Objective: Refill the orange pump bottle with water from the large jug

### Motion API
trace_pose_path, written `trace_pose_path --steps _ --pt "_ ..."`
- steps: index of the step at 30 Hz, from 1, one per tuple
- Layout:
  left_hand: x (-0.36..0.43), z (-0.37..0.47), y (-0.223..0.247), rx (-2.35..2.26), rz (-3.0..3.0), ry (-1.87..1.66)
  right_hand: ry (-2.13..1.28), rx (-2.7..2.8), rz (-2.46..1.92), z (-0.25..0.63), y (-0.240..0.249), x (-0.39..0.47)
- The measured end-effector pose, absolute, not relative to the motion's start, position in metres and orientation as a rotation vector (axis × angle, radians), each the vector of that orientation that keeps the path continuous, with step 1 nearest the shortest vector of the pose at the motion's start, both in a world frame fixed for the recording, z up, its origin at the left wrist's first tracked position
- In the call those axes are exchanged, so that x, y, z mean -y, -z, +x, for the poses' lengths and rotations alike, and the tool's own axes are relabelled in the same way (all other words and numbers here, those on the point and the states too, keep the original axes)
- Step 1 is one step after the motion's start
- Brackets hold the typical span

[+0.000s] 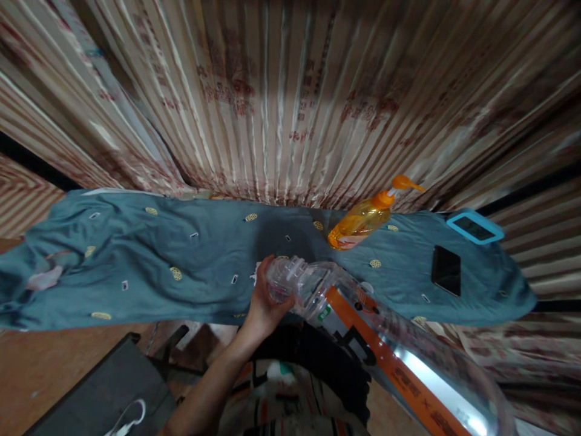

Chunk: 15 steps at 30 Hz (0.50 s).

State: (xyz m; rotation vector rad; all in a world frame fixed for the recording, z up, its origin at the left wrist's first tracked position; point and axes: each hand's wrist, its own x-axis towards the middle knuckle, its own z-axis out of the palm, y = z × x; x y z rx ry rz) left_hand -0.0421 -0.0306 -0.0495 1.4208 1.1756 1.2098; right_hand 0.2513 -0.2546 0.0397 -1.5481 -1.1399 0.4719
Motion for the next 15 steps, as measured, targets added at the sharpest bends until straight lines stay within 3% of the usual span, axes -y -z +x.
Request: trace_pose_path --steps 15 --pt "0.032 -0.042 0.045 -1.172 1.393 -1.176 -0.404 0.995 -1.539 0.21 -0.057 0.226"
